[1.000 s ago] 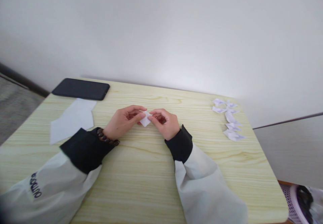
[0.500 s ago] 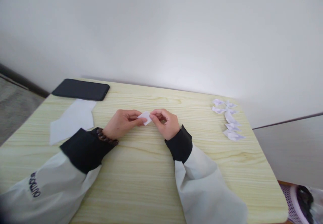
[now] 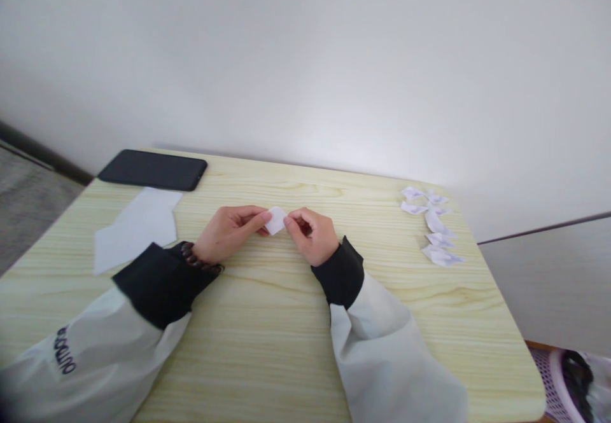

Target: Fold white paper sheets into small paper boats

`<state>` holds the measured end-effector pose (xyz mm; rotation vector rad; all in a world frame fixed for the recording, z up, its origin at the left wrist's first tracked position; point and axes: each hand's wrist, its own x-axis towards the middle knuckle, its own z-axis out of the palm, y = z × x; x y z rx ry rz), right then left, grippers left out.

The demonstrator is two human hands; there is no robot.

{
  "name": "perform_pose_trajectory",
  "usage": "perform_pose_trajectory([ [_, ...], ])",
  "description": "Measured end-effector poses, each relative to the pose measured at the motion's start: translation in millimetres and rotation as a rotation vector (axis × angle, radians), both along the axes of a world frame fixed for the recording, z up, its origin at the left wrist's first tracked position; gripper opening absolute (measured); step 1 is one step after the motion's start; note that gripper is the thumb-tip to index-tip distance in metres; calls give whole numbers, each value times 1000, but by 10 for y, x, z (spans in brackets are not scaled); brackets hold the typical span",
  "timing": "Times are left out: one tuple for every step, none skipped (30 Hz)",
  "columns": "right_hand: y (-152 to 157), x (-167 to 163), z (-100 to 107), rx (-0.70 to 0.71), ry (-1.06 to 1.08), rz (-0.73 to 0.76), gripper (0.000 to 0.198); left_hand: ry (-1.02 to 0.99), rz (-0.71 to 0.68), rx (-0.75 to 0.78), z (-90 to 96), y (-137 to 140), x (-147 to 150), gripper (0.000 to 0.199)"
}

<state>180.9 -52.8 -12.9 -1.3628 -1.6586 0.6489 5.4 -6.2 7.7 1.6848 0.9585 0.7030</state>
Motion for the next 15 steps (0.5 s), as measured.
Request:
perform_pose_trajectory([
  [-1,2,2,13,-19,10,22,-23,1,1,-2,-3,6,33],
  [-3,3,3,28,-42,21,22,-44,4,4,-6,-6,10,34],
  [-4,5,3,44,-67,34,22,-58,9,8,-11,-7,12,33],
  [-5,6,4,63,-96,50,21,-59,13,10,-15,-6,12,33],
  [-6,7,5,83,-125,67,21,-48,21,14,-19,-5,10,32],
  [-6,8,7,103,-151,84,21,-29,29,19,-20,-3,7,31],
  [-7,9,9,124,-169,99,20,-8,34,26,-19,-1,3,30],
  [-7,10,12,141,-182,111,20,8,37,31,-17,2,-1,29],
  [-8,10,15,151,-190,121,20,17,37,35,-13,4,-4,29],
  [-9,10,18,152,-193,125,20,19,36,35,-8,5,-6,29],
  [-10,9,21,144,-192,124,21,18,35,29,-4,6,-6,29],
  [-12,7,23,129,-187,118,22,16,34,20,-1,7,-4,29],
  [-14,5,25,112,-177,108,23,12,35,9,0,7,-1,30],
  [-16,3,27,97,-163,97,24,3,36,-2,-1,7,3,30],
  [-19,2,28,84,-146,84,25,-12,38,-13,-3,6,8,31],
])
